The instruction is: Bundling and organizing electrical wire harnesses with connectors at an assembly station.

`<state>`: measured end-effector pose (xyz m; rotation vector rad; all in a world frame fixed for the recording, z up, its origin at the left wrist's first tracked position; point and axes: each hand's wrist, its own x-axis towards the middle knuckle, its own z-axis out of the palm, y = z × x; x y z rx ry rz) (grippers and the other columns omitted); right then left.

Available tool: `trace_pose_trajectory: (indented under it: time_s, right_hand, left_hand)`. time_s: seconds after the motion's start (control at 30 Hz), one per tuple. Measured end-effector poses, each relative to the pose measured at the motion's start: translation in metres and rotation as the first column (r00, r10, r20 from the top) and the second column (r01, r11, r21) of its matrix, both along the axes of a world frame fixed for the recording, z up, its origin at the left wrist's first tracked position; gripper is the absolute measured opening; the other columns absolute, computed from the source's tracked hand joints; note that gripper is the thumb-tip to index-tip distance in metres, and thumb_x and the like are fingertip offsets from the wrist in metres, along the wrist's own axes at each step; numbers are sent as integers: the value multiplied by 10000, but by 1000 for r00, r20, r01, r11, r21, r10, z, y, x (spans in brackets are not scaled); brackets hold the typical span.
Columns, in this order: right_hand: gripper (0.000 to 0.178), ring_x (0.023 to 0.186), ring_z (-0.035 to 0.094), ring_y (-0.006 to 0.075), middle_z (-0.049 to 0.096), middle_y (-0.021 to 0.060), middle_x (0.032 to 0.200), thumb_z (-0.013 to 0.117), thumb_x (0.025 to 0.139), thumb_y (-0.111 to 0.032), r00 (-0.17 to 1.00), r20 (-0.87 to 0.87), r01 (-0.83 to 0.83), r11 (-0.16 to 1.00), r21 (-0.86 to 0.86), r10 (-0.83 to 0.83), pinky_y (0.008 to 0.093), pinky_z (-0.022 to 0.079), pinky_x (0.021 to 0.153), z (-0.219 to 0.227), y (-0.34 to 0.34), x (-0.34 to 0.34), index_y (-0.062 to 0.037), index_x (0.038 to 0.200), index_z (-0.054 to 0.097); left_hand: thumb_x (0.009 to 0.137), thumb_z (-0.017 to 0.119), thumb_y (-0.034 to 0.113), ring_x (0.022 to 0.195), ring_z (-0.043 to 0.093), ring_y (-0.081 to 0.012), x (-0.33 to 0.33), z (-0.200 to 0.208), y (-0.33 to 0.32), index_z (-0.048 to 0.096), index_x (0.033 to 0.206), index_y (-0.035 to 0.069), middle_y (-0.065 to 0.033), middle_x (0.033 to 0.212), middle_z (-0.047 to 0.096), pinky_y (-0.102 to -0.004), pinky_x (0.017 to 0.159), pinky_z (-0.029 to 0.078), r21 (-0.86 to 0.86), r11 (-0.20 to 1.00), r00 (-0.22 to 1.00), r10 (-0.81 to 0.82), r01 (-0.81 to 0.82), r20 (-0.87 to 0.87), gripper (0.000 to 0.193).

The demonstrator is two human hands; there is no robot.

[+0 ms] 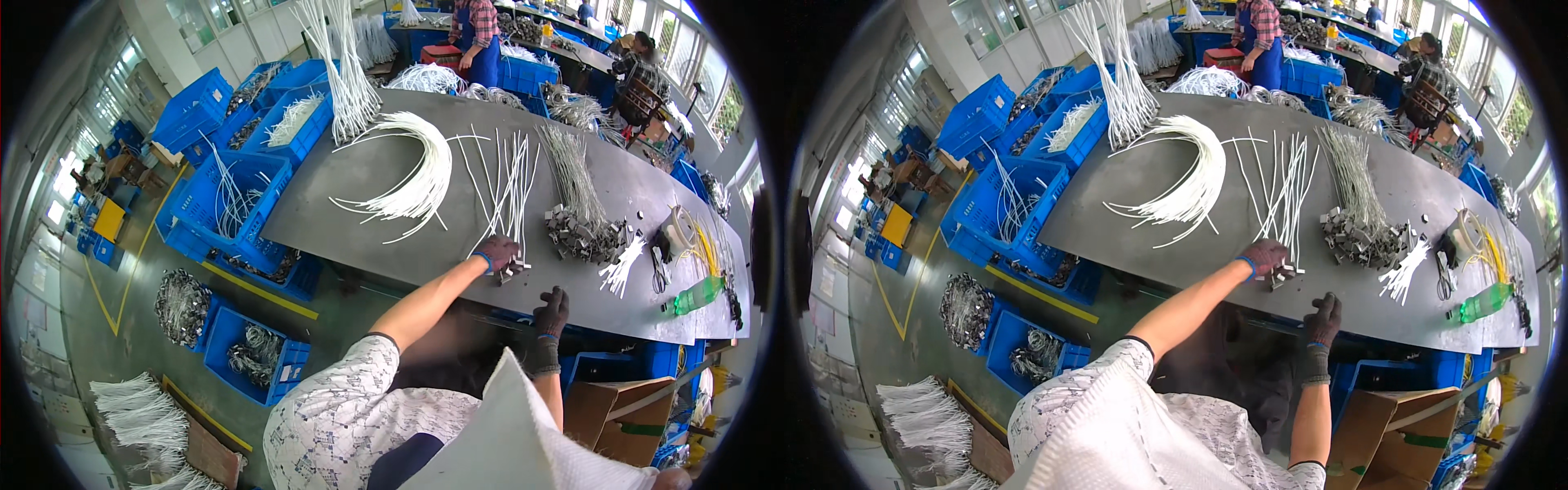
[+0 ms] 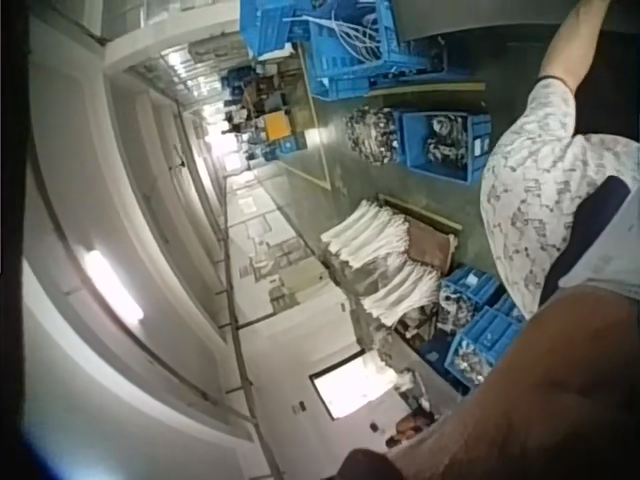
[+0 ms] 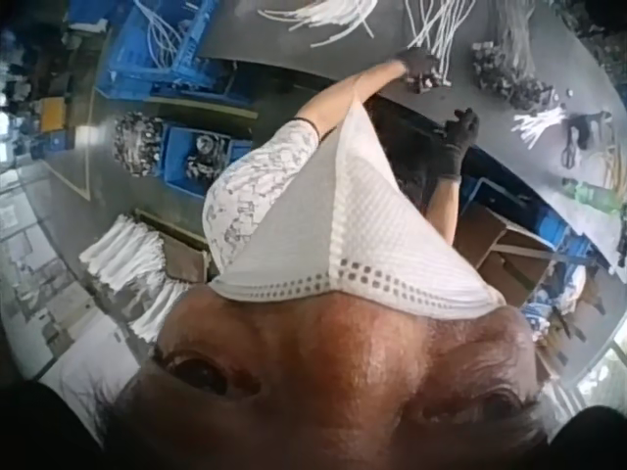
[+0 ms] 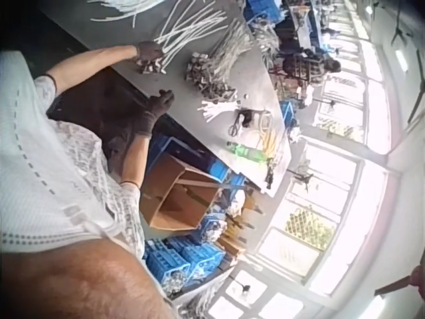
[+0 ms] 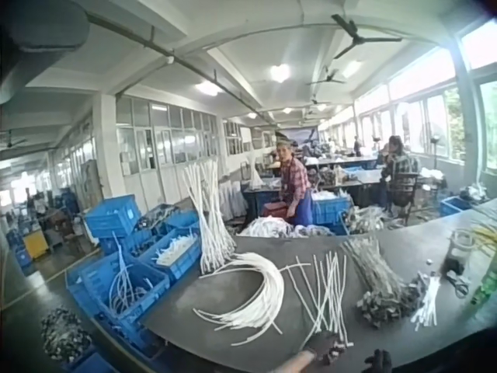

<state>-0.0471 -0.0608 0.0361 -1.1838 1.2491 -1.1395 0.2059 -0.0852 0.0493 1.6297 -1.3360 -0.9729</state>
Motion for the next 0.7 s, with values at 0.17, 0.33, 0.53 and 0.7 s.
trace_pose_trajectory:
  time_s: [0.17,0.33,0.53,0.7]
  right_hand:
    - [452,468,520,184,659,160,973,554,978,-343,954,-190,227,972,-56,-233,314,414,405,-23,-64,-56,-49,1319,516]
    - [615,931,672,377,678,230,1123,642,915,-390,646,-606,41,814,-580,-464,449,518,839,-42,-170,-63,3,1369,511]
    - [612,960,673,399,722,203,1038,706,848,-452,732,-668,-248,966,-75,136,443,515,819,-100,-256,-73,-46,1296,609]
    - [502,900,683,350,719,127,1026,675,901,-365,744,-665,-114,993,-23,69,411,537,781,-109,-241,-48,-78,1308,609]
  left_hand:
    - [878,565,475,1093,635,-369,69,2,40,604,1209,88,-191,1145,661,-488,917,503,-19,934,738,295,-357,607,511]
    - [894,568,251,1032,658,-368,169,-45,125,639,1082,111,-152,1136,646,-479,838,546,91,796,415,211,-599,885,245]
    - [942,496,229,1003,681,-360,179,-68,120,674,1076,122,-159,1115,670,-483,853,549,183,863,506,95,-472,857,247]
    - [946,531,289,915,712,-384,204,-83,138,690,1020,69,-201,984,712,-474,774,584,237,934,402,-115,-269,908,282]
